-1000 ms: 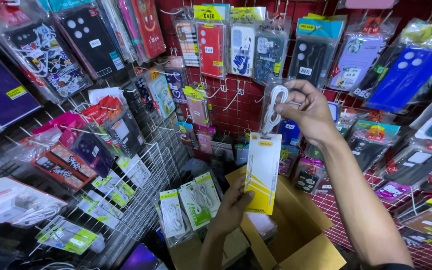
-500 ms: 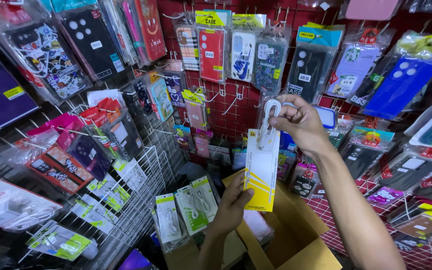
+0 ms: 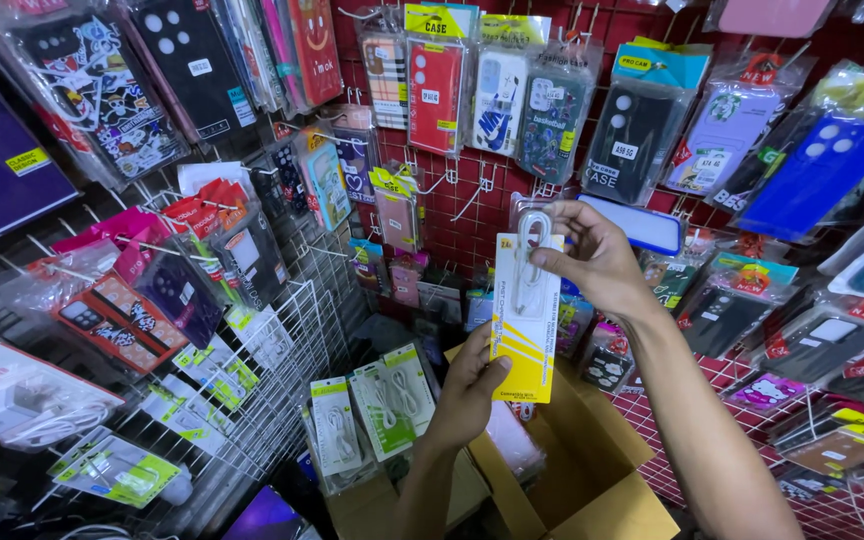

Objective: The person takes packaged phone cases from the wall display, removes their plastic hanging bags, and places the cases into a cardboard box on the floor. They then take packaged charging cables from the display, open the hanging cards, and place the cable packages into the same box.

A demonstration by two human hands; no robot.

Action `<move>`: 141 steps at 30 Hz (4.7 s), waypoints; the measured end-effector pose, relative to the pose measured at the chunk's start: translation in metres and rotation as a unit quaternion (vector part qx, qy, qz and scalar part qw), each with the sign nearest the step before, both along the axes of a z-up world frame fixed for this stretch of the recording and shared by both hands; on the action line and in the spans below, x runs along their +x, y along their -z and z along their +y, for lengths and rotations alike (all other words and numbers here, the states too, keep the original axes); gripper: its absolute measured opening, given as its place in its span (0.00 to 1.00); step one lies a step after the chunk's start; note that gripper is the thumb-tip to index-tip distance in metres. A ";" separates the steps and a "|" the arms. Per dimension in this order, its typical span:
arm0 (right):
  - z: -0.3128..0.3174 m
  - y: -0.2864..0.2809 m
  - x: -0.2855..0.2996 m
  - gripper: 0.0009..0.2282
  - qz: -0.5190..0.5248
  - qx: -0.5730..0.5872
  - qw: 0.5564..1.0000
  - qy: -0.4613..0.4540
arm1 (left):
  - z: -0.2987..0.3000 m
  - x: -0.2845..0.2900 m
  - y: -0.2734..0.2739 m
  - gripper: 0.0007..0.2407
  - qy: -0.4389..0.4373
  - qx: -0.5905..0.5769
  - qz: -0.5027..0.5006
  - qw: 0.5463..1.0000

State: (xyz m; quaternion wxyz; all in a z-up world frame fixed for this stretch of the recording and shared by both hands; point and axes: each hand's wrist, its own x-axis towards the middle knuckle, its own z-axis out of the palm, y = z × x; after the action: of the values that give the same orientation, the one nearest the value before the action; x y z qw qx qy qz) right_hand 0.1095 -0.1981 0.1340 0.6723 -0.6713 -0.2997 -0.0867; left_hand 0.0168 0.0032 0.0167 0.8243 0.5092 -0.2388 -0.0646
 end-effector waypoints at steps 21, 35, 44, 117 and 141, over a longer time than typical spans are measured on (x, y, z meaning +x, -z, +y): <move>0.028 -0.010 -0.061 0.38 -0.170 -0.203 0.933 0.242 | 0.001 -0.004 -0.003 0.22 -0.004 -0.003 -0.001 1.000; 0.024 0.006 -0.076 0.32 -0.140 -0.227 0.947 0.180 | -0.013 0.008 0.013 0.20 -0.013 -0.097 0.081 0.992; 0.036 0.018 -0.090 0.31 -0.114 -0.218 0.955 0.167 | -0.014 0.016 0.025 0.19 -0.044 -0.124 0.103 0.986; 0.050 0.090 -0.062 0.27 0.091 -0.025 0.966 0.240 | 0.003 0.037 0.014 0.21 -0.253 0.235 -0.178 0.922; -0.092 0.287 -0.074 0.15 0.130 -0.106 0.933 0.318 | -0.141 0.032 0.174 0.13 -0.224 0.332 -0.078 0.913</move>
State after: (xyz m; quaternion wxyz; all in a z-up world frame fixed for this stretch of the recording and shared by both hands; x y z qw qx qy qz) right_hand 0.0350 -0.2904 -0.1529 0.5676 -0.8043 0.0120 -0.1757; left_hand 0.0487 -0.1380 -0.1575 0.5791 0.7973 -0.1466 0.0865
